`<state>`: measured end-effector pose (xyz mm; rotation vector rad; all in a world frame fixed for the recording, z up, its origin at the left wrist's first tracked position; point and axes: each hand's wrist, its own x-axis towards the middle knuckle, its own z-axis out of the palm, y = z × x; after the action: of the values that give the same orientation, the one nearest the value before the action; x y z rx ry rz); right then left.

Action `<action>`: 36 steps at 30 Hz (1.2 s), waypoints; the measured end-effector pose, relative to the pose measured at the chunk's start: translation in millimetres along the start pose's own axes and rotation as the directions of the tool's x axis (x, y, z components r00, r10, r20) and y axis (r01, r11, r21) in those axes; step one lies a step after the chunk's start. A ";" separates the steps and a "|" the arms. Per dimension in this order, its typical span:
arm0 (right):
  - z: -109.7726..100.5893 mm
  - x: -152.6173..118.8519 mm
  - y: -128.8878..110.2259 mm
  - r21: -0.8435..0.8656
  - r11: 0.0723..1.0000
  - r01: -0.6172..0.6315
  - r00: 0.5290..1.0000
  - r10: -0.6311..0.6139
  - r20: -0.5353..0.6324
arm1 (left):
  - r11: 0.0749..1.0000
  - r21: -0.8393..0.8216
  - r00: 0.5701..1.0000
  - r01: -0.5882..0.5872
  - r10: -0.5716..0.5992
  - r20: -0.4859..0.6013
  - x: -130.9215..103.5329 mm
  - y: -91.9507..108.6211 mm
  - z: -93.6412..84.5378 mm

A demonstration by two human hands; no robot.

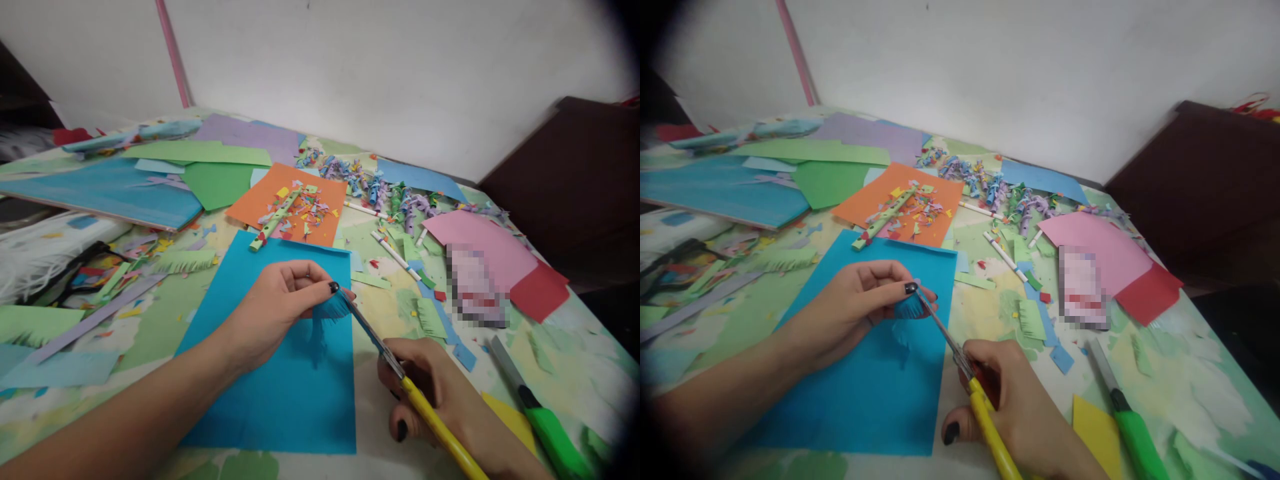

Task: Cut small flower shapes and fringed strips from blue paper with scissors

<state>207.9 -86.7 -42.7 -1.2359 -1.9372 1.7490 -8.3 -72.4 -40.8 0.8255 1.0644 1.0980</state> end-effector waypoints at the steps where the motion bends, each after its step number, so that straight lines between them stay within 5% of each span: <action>1: 0.2 0.2 0.2 0.000 1.000 -0.003 1.000 0.003 -0.002 | 1.000 -0.003 1.000 -0.001 0.001 -0.001 0.1 -0.1 0.0; 36: -0.5 2.2 2.5 -0.040 0.997 -0.060 0.997 0.058 -0.042 | 1.000 -0.010 1.000 0.007 -0.007 0.001 1.0 -0.7 -0.4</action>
<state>208.0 -85.0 -45.6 -1.3453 -1.9425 1.7057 -8.4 -71.6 -41.8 0.8137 1.0600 1.0962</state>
